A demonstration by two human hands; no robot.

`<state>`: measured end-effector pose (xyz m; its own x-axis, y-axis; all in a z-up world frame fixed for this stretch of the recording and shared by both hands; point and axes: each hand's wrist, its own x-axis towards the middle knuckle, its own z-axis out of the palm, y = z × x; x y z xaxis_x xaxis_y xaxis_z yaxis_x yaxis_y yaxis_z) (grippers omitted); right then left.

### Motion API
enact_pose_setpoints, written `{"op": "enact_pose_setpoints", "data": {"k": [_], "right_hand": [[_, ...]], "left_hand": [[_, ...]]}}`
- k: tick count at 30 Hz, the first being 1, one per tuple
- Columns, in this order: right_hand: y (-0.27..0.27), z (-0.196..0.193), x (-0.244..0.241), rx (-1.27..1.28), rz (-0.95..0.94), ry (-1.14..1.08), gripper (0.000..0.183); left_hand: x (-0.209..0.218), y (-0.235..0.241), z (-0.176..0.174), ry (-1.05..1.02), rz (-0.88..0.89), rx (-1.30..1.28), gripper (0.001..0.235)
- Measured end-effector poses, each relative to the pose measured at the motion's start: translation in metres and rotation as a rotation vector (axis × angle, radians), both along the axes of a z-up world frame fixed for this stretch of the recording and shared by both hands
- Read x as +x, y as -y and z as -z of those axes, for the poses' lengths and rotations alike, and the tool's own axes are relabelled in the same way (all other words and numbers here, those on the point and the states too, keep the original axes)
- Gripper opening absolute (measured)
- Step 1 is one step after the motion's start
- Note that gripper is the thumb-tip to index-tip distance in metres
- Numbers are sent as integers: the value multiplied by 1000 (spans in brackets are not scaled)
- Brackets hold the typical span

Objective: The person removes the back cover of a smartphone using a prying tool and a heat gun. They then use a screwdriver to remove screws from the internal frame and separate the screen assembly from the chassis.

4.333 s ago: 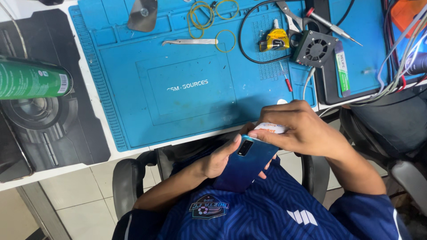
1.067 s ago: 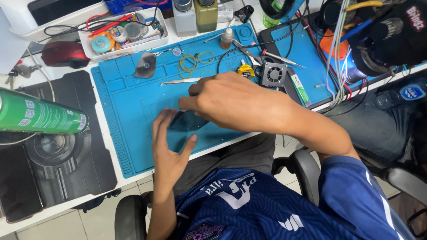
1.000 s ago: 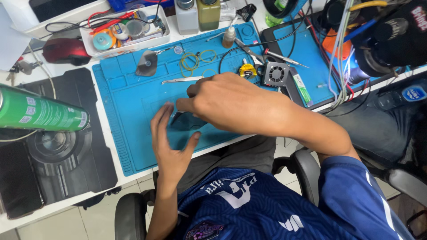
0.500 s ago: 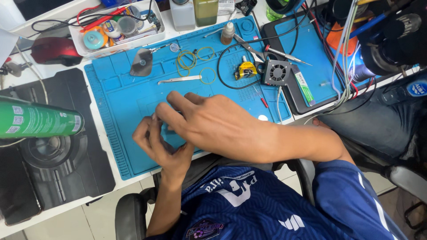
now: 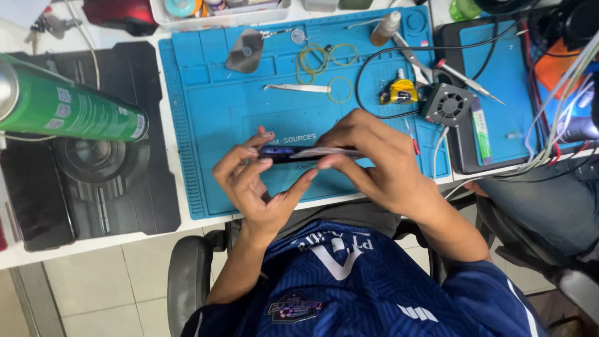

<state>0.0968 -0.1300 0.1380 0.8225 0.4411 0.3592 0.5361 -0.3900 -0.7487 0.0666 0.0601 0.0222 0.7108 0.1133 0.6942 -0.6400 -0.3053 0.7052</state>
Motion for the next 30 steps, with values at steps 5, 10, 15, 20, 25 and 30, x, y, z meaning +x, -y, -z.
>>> {"op": "enact_pose_setpoints", "data": {"k": [5, 10, 15, 20, 25, 30], "right_hand": [[7, 33, -11, 166, -7, -121, 20], [13, 51, -11, 164, 6, -65, 19], [21, 53, -13, 81, -22, -27, 20], [20, 56, -17, 61, -38, -14, 18], [21, 53, -16, 36, -104, -27, 16], [18, 41, -15, -54, -110, 32, 14]], "left_hand": [[-5, -11, -9, -105, 115, -141, 42], [-1, -26, -31, -237, 242, -69, 34], [6, -39, -50, -401, 394, 29, 39], [0, -41, -59, -457, 423, 146, 43], [-5, -45, -61, -466, 469, 139, 47], [-5, -48, -60, -484, 549, 74, 30]]}}
